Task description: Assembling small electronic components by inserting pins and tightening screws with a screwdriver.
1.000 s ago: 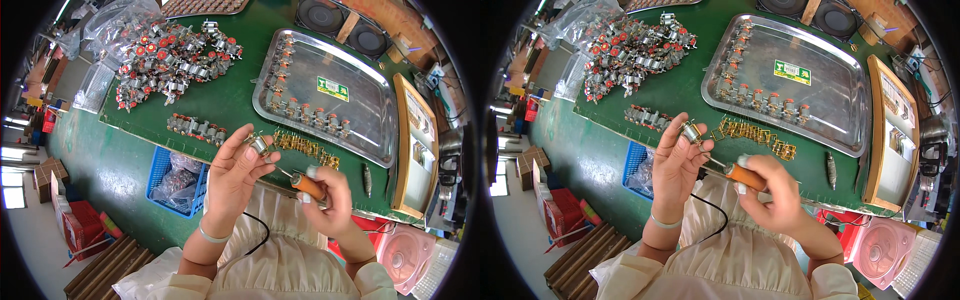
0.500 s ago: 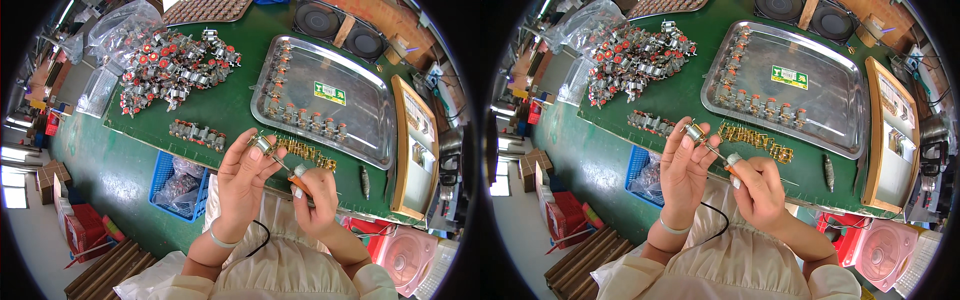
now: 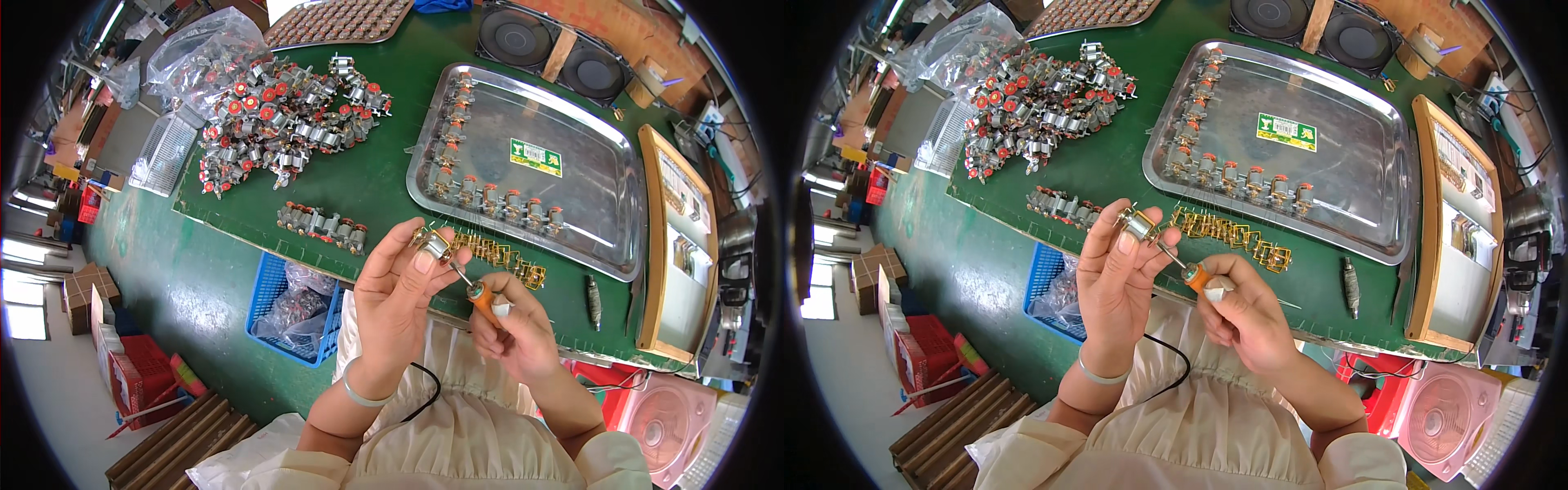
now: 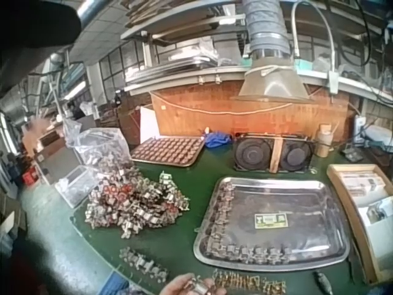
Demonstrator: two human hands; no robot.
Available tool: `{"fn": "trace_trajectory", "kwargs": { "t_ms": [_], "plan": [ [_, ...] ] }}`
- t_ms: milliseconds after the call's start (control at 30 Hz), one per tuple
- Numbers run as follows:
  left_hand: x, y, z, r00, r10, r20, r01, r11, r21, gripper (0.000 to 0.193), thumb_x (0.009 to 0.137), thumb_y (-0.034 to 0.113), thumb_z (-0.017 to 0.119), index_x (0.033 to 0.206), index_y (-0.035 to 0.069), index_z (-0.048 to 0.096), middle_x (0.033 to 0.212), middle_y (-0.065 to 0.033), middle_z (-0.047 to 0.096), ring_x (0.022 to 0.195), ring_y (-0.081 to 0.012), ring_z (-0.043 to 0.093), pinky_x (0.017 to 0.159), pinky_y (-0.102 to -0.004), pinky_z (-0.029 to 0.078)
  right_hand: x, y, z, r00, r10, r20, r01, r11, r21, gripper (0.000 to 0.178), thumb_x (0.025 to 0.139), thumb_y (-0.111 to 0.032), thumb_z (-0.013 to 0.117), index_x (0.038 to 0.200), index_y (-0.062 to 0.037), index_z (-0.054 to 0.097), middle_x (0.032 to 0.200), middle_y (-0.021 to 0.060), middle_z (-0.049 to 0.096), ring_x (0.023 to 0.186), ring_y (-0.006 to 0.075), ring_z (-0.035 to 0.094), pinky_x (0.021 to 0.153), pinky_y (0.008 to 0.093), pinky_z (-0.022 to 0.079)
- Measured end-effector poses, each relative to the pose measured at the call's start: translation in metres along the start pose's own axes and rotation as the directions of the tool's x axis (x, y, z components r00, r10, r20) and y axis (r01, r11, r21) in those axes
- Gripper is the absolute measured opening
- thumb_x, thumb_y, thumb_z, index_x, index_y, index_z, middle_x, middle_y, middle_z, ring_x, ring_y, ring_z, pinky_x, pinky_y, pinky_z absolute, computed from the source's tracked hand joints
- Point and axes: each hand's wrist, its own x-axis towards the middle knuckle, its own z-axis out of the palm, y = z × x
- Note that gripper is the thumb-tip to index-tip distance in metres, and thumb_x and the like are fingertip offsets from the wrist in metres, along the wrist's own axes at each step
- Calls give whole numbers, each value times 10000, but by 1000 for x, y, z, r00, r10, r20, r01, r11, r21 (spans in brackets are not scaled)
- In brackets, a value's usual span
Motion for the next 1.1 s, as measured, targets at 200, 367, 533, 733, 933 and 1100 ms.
{"fn": "trace_trajectory", "kwargs": {
  "t_ms": [200,367,533,733,933,1100],
  "plan": [
    [1,1,2,999,-11,45,13,999,-31,332,890,84,454,1209,7,403,1098,-170,548,939,-279,594,801,-345,509,-2,1,-4,998,-47,-46,48,999,12,245,881,-189,489,1052,-31,415,621,15,417,486,56,331,449,194,285],
    [1,-1,0,998,11,55,-11,1000,0,335,876,66,484,1199,5,416,1087,-167,561,945,-294,590,801,-363,507,-2,3,-4,996,-74,-39,74,997,1,236,885,-195,479,1046,-30,430,626,17,429,484,59,339,450,196,295],
    [1,-1,2,999,-2,46,2,1000,9,339,868,68,503,1192,4,424,1074,-168,568,932,-294,595,791,-366,511,-3,4,-5,993,-111,-33,111,994,-6,236,886,-204,476,1028,-16,455,623,38,466,483,66,375,444,195,310],
    [0,0,3,1000,-9,28,8,999,39,341,864,66,511,1189,3,429,1062,-171,573,923,-292,599,786,-361,513,-3,1,-12,997,-80,-16,78,993,-92,291,911,-259,427,986,12,501,618,119,558,440,88,424,409,192,329],
    [-1,2,2,999,-9,35,8,999,49,338,879,82,486,1200,-1,419,1085,-179,561,939,-296,593,794,-360,508,-6,-7,-6,998,-38,-56,35,998,-56,275,907,-248,449,987,12,495,630,122,574,437,90,433,402,204,342],
    [3,9,-2,996,-51,67,49,998,24,334,912,116,409,1220,-12,401,1113,-195,537,944,-289,593,796,-351,513,-8,-12,-20,954,-245,-173,243,969,-37,194,807,-49,553,976,-4,469,732,96,578,486,83,431,411,200,338]
  ]
}}
